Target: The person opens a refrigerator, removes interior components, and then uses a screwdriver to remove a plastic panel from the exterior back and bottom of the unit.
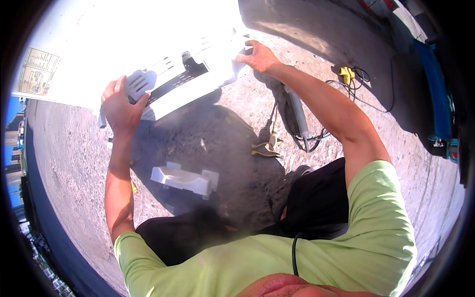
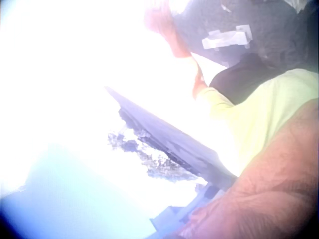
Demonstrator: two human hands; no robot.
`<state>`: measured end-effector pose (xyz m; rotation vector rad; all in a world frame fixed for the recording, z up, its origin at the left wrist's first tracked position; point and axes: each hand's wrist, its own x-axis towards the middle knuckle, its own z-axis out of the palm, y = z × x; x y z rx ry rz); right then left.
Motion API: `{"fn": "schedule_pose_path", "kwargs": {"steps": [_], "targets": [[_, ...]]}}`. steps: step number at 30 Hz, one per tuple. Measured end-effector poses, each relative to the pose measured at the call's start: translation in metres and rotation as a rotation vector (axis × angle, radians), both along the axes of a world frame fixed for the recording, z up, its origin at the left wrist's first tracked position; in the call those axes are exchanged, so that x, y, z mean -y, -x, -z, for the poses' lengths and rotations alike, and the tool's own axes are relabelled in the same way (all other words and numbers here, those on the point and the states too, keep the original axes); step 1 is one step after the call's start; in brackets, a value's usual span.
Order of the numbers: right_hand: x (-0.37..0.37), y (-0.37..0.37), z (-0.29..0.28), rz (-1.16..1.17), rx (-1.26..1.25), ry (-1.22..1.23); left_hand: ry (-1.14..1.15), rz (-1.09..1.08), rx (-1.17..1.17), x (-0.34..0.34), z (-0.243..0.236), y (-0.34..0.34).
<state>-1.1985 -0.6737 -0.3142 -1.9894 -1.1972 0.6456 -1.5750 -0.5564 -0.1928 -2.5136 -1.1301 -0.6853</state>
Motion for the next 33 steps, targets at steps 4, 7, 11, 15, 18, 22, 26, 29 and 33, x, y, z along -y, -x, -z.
{"fn": "schedule_pose_path", "kwargs": {"steps": [4,7,11,15,18,22,26,29,33], "targets": [[0.003,0.003,-0.011,-0.009,-0.033,0.041,-0.039,-0.002,-0.004,-0.001,0.001,0.001],[0.004,0.003,-0.014,0.009,-0.051,0.035,-0.057,-0.017,-0.001,-0.005,0.002,0.0],[-0.004,0.012,-0.017,-0.014,-0.012,0.062,-0.081,-0.001,0.031,-0.008,0.012,0.011],[-0.005,0.014,-0.022,-0.14,-0.075,0.094,-0.184,0.007,0.022,-0.014,0.016,0.022],[0.003,0.032,-0.031,-0.104,-0.036,0.018,-0.022,0.001,0.164,-0.011,0.018,0.012],[-0.006,0.058,-0.02,0.028,0.03,-0.026,0.104,-0.006,0.27,-0.013,0.036,0.024],[-0.004,0.07,-0.023,0.077,0.107,-0.009,0.061,0.157,0.323,-0.006,0.046,0.041],[-0.008,0.062,-0.007,0.074,0.137,-0.05,0.06,0.285,0.331,-0.001,0.051,0.064],[-0.014,0.039,0.015,0.038,0.149,-0.122,0.117,0.25,0.361,-0.012,0.061,0.104]]}}
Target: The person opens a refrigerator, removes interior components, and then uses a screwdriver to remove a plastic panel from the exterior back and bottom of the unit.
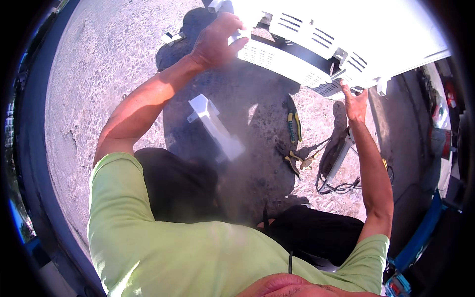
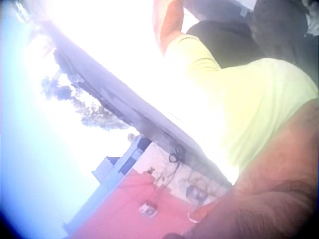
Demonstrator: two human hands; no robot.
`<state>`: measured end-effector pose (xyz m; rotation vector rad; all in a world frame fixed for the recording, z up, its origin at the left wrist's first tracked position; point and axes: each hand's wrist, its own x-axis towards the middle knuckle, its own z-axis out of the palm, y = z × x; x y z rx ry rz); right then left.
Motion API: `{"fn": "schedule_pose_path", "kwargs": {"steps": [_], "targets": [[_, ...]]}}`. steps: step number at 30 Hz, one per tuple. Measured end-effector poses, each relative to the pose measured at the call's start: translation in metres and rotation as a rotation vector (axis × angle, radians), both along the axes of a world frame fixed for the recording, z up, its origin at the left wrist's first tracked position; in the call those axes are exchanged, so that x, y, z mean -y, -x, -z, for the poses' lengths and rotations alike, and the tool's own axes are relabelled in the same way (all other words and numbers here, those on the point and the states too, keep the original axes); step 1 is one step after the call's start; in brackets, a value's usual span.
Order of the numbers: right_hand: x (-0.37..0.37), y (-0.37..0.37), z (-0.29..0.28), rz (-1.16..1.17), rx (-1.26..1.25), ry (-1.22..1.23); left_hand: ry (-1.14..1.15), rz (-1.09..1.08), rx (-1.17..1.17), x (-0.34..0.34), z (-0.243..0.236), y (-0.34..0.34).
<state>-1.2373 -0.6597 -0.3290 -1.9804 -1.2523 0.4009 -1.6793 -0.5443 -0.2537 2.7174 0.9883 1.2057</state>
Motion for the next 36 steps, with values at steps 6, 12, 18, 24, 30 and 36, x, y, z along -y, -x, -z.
{"fn": "schedule_pose_path", "kwargs": {"steps": [6,12,18,24,30,36], "targets": [[0.003,0.005,-0.012,0.008,-0.003,0.054,0.676,-0.384,0.046,-0.025,-0.001,0.065],[-0.007,-0.003,-0.004,-0.051,-0.082,0.08,0.709,-0.198,0.275,-0.102,0.093,0.083],[-0.003,0.001,-0.01,-0.011,-0.173,0.178,0.991,-0.124,0.628,-0.104,0.081,0.054],[-0.005,-0.012,0.003,-0.025,-0.185,0.108,1.141,-0.084,0.863,-0.106,0.072,0.046],[-0.004,-0.006,0.001,-0.011,-0.182,0.106,1.19,-0.061,0.976,-0.106,0.059,0.041],[-0.003,-0.005,-0.003,-0.003,-0.125,0.125,1.192,-0.1,0.975,-0.103,0.06,0.038]]}}
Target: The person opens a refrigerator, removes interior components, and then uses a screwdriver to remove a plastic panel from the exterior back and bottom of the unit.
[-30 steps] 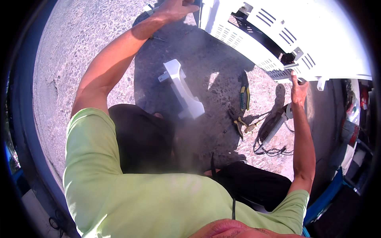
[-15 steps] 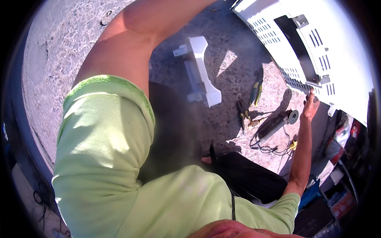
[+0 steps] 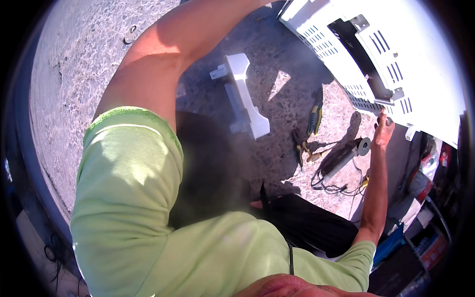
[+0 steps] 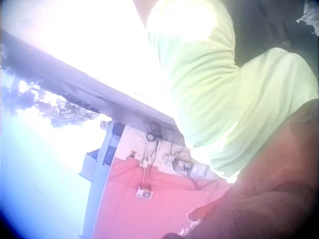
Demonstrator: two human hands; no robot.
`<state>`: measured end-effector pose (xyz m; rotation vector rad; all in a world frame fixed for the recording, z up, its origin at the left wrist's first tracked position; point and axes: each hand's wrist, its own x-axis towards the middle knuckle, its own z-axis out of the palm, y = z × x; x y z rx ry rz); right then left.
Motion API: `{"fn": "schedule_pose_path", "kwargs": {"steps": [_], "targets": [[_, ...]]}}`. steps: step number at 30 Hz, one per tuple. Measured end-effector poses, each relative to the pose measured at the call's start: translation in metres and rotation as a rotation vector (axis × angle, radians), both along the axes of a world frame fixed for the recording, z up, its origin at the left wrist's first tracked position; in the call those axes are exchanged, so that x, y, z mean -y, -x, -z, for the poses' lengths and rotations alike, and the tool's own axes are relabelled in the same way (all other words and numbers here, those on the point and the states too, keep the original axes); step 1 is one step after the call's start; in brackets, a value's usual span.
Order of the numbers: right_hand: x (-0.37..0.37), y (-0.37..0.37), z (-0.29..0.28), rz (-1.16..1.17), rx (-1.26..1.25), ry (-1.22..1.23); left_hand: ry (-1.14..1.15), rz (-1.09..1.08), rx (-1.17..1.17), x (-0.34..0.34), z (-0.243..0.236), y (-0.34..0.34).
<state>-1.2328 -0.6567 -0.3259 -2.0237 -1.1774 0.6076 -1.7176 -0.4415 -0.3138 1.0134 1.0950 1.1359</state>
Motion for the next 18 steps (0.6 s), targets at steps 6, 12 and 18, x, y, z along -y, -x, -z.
{"fn": "schedule_pose_path", "kwargs": {"steps": [6,12,18], "targets": [[0.003,-0.006,0.008,-0.04,0.065,-0.094,-0.469,0.089,-0.526,0.001,0.021,0.009],[0.007,0.0,0.002,-0.079,0.032,-0.122,-0.66,0.16,-1.189,-0.034,0.076,0.02],[0.012,0.013,0.001,-0.044,0.039,-0.016,-0.447,0.024,-0.656,-0.024,0.087,0.016]]}}
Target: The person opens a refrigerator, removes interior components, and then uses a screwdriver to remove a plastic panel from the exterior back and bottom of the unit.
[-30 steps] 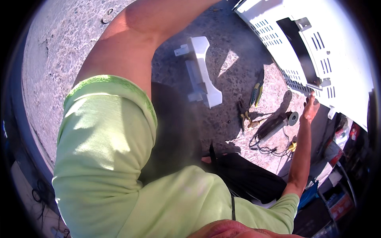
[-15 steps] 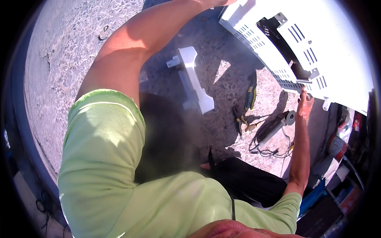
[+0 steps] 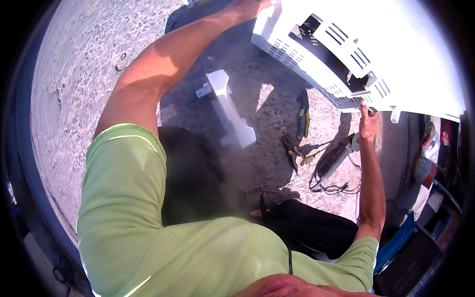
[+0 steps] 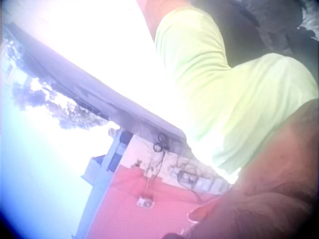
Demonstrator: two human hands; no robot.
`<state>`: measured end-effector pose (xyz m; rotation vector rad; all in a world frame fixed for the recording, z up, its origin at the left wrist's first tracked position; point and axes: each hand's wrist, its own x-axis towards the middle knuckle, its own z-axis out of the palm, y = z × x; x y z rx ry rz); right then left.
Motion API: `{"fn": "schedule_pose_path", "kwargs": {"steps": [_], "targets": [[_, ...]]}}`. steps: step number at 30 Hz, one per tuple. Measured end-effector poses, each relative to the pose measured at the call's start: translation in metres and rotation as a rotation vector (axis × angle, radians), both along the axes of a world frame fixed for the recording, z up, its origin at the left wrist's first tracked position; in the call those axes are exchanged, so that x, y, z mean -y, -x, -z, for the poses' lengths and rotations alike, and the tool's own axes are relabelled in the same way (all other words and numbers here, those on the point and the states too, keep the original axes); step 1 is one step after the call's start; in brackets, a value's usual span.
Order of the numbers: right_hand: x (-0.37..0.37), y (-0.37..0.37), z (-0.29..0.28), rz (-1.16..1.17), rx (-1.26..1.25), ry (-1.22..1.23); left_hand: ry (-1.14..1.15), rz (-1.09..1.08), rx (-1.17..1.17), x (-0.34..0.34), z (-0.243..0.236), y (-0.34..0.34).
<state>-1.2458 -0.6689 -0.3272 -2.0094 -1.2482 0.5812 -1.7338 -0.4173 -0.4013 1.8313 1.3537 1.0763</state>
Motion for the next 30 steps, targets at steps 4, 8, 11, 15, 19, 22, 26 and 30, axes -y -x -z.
{"fn": "schedule_pose_path", "kwargs": {"steps": [4,8,11,15,19,22,26,30], "targets": [[-0.003,0.0,0.009,-0.006,-0.03,0.045,-0.041,0.122,-0.268,-0.002,-0.007,0.007],[-0.003,-0.005,0.027,-0.007,0.015,-0.042,-0.086,0.082,-0.086,-0.009,0.015,0.003],[-0.009,0.0,0.034,-0.012,-0.003,-0.026,-0.199,0.006,-0.117,-0.031,0.063,0.022],[-0.008,0.001,0.025,0.001,-0.027,0.045,-0.251,-0.043,-0.44,-0.065,0.076,0.022],[-0.004,0.013,0.009,-0.007,-0.084,0.032,-0.252,-0.073,-0.456,-0.073,0.068,0.015],[-0.006,0.016,-0.001,0.016,-0.055,0.018,-0.235,-0.09,-0.469,-0.067,0.053,0.019],[-0.005,0.031,-0.014,0.022,-0.06,0.065,-0.206,-0.123,-0.431,-0.057,0.025,0.026],[0.005,0.016,-0.011,-0.049,-0.085,0.051,-0.034,-0.229,-0.016,-0.003,-0.043,0.013]]}}
